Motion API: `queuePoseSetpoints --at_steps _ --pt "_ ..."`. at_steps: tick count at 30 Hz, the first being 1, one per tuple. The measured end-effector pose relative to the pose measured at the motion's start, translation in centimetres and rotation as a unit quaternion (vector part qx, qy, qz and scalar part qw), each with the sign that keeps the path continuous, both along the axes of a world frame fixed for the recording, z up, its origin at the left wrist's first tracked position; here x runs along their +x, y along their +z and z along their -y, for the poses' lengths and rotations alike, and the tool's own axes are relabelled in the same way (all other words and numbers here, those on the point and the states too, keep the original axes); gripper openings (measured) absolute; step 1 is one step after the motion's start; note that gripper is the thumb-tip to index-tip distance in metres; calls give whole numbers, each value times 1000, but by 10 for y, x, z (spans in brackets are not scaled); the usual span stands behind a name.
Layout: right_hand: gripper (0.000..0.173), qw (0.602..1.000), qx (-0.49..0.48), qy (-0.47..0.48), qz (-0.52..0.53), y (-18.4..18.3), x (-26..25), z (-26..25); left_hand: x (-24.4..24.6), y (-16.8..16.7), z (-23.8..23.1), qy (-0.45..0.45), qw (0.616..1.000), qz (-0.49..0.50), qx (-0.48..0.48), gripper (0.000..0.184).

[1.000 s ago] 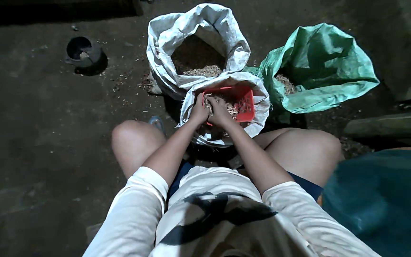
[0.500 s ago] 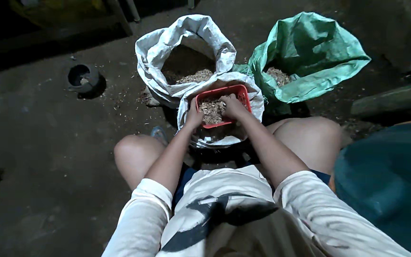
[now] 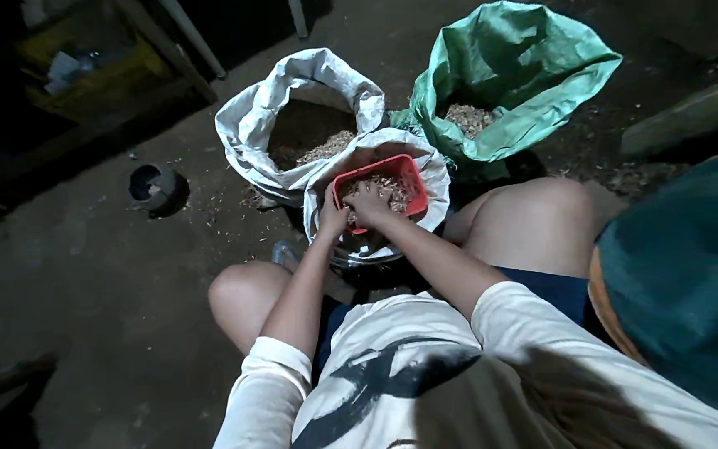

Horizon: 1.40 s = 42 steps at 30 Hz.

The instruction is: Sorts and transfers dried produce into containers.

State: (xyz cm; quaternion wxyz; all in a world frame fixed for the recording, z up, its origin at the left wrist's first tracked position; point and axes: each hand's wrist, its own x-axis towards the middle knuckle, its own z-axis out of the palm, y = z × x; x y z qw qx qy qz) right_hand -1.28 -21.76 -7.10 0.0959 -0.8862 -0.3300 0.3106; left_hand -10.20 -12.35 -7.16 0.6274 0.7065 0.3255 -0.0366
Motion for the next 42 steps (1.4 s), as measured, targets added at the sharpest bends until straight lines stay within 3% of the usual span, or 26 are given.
queuePoseSetpoints --at_steps 9,12,17,20,23,25,30,34,39,42 --pt "60 999 30 -21 24 -3 27 14 5 -3 -1 15 999 15 -42 82" --pt "66 998 51 -33 -11 15 40 20 6 -2 -2 20 999 10 -42 84" --pt "60 991 124 -27 -49 46 55 35 6 -2 -2 29 999 12 -41 84" --pt "73 996 66 -59 -30 44 57 43 5 0 -1 28 999 9 -30 84" --pt "103 995 -20 -94 -26 32 47 47 5 2 1 31 999 26 -27 84" --pt "109 992 -36 -118 -30 22 39 43 4 4 3 29 999 26 -14 84" --pt "97 991 21 -127 -48 19 14 17 2 0 2 30 999 18 -13 84" --pt "86 995 71 -52 -43 15 -7 4 1 0 1 29 999 20 -17 85" --pt "62 997 58 41 -26 -6 22 19 -1 1 0 29 999 14 -26 85" --pt "61 998 34 49 5 -3 44 37 -2 1 -3 24 999 12 -35 85"
